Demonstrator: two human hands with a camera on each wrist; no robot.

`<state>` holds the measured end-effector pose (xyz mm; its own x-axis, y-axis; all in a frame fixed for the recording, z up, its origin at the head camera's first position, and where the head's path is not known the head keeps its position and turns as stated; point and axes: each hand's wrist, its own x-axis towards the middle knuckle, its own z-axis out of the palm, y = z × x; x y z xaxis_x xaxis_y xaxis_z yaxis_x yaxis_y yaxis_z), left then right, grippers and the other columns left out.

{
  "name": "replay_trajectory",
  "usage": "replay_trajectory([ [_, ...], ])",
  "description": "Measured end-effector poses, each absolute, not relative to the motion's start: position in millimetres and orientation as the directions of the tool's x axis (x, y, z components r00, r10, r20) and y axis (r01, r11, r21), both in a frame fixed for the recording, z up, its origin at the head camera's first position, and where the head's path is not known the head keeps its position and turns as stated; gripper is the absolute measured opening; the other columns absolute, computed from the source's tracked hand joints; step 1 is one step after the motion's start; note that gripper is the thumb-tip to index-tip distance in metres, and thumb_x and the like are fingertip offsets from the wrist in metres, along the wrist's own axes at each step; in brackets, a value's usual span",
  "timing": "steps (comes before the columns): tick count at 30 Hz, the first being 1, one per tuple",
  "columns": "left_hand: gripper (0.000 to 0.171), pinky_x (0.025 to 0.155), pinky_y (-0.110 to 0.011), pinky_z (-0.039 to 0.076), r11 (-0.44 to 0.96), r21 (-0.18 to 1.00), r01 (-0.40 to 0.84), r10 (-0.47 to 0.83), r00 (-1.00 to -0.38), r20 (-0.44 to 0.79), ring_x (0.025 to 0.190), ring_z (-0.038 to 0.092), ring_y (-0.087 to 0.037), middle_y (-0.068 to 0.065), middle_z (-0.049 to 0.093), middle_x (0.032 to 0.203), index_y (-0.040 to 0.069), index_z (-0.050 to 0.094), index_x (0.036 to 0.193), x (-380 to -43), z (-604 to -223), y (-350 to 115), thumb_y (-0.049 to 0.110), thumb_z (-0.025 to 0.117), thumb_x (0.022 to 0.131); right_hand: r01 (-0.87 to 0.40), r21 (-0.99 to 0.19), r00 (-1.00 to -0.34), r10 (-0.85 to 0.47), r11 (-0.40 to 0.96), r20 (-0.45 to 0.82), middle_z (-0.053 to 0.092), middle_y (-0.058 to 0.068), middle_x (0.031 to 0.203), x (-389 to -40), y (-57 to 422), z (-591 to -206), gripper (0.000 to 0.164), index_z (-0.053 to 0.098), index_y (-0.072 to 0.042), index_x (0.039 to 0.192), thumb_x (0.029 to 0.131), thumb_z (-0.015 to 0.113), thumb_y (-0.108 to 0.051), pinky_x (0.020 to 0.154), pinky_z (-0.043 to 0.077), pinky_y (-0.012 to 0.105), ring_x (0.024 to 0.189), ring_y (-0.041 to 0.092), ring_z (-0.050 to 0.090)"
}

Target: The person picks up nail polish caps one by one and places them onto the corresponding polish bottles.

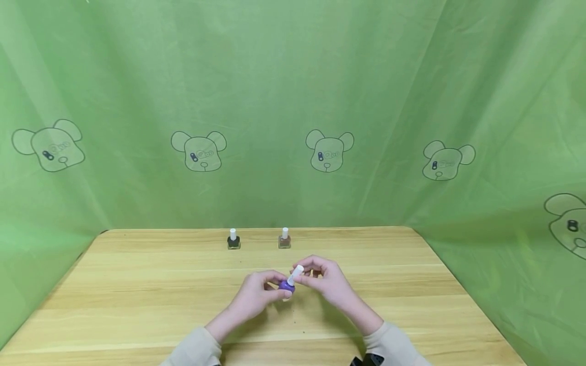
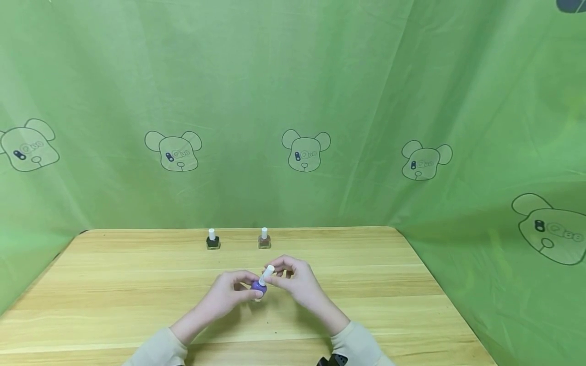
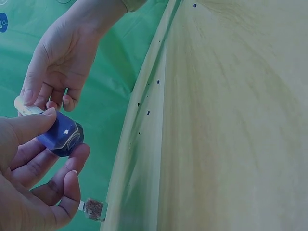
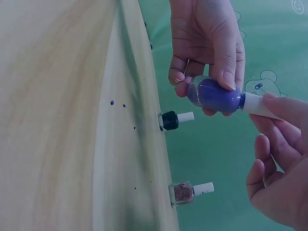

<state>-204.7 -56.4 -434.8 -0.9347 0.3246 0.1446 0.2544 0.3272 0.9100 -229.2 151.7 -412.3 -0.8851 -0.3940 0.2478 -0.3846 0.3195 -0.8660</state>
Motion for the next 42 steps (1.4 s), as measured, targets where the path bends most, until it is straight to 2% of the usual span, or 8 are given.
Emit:
replay_trajectory([
  [7, 0.028, 0.063, -0.022, 0.054, 0.332, 0.907, 0.259, 0.333, -0.932, 0.144, 0.069, 0.064, -0.011, -0.004, 0.073, 0.097, 0.012, 0.072, 0.104, -202, -435, -54, 0.027, 0.077, 0.081, -0.329, -0.904, -0.916, -0.326, 0.273, 0.235, 0.064, 0.004, 0.080, -226, 149, -414, 0.027, 0.061, -0.001, 0.090, 0.076, 0.080, -0.014, 0.064, 0.045, 0.018, 0.069, 0.007, 0.052],
  [13, 0.028, 0.063, -0.021, 0.054, 0.323, 0.906, 0.272, 0.338, -0.928, 0.158, 0.067, 0.062, -0.007, -0.006, 0.073, 0.096, 0.009, 0.071, 0.103, -201, -434, -53, 0.026, 0.077, 0.081, -0.319, -0.908, -0.923, -0.307, 0.270, 0.233, 0.060, -0.003, 0.079, -225, 147, -415, 0.028, 0.060, 0.000, 0.090, 0.077, 0.080, -0.013, 0.064, 0.044, 0.018, 0.070, 0.007, 0.052],
  [16, 0.029, 0.063, -0.021, 0.054, 0.318, 0.910, 0.266, 0.332, -0.930, 0.155, 0.069, 0.063, -0.011, -0.007, 0.073, 0.097, 0.009, 0.071, 0.104, -201, -433, -53, 0.025, 0.077, 0.081, -0.334, -0.898, -0.917, -0.319, 0.285, 0.240, 0.063, 0.000, 0.085, -227, 146, -416, 0.029, 0.062, -0.003, 0.100, 0.078, 0.079, -0.014, 0.067, 0.044, 0.019, 0.077, 0.009, 0.054],
  [20, 0.029, 0.064, -0.021, 0.054, 0.306, 0.915, 0.262, 0.321, -0.933, 0.160, 0.072, 0.065, -0.017, -0.008, 0.073, 0.098, 0.009, 0.070, 0.106, -201, -432, -54, 0.024, 0.076, 0.082, -0.378, -0.884, -0.887, -0.381, 0.275, 0.261, 0.069, 0.009, 0.105, -230, 148, -418, 0.040, 0.061, -0.007, 0.119, 0.082, 0.076, -0.014, 0.073, 0.046, 0.020, 0.090, 0.014, 0.055],
  [25, 0.029, 0.065, -0.021, 0.055, 0.285, 0.922, 0.263, 0.311, -0.935, 0.170, 0.073, 0.066, -0.017, -0.011, 0.073, 0.100, 0.007, 0.070, 0.107, -201, -431, -55, 0.023, 0.075, 0.083, -0.453, -0.855, -0.832, -0.465, 0.253, 0.303, 0.068, 0.010, 0.122, -230, 152, -415, 0.046, 0.058, -0.007, 0.129, 0.086, 0.072, -0.015, 0.079, 0.046, 0.021, 0.100, 0.008, 0.056],
  [29, 0.030, 0.064, -0.021, 0.054, 0.280, 0.920, 0.274, 0.313, -0.932, 0.182, 0.074, 0.066, -0.018, -0.012, 0.073, 0.101, 0.005, 0.069, 0.108, -202, -431, -55, 0.022, 0.075, 0.083, -0.479, -0.842, -0.806, -0.504, 0.247, 0.311, 0.067, 0.009, 0.125, -230, 154, -413, 0.045, 0.056, -0.007, 0.132, 0.089, 0.068, -0.016, 0.081, 0.046, 0.023, 0.104, 0.003, 0.057],
  [35, 0.030, 0.065, -0.020, 0.054, 0.291, 0.917, 0.274, 0.320, -0.931, 0.177, 0.074, 0.064, -0.014, -0.011, 0.073, 0.102, 0.006, 0.070, 0.108, -202, -431, -54, 0.023, 0.075, 0.084, -0.415, -0.870, -0.836, -0.489, 0.268, 0.248, 0.069, 0.009, 0.122, -229, 156, -412, 0.039, 0.060, -0.010, 0.129, 0.092, 0.066, -0.020, 0.090, 0.050, 0.026, 0.104, 0.012, 0.066],
  [42, 0.030, 0.064, -0.021, 0.053, 0.284, 0.920, 0.269, 0.329, -0.929, 0.169, 0.073, 0.063, -0.013, -0.011, 0.073, 0.101, 0.007, 0.070, 0.108, -202, -431, -54, 0.022, 0.075, 0.083, -0.387, -0.882, -0.856, -0.461, 0.271, 0.234, 0.071, 0.014, 0.114, -228, 155, -412, 0.034, 0.064, -0.005, 0.120, 0.089, 0.069, -0.019, 0.079, 0.052, 0.024, 0.090, 0.014, 0.063],
])
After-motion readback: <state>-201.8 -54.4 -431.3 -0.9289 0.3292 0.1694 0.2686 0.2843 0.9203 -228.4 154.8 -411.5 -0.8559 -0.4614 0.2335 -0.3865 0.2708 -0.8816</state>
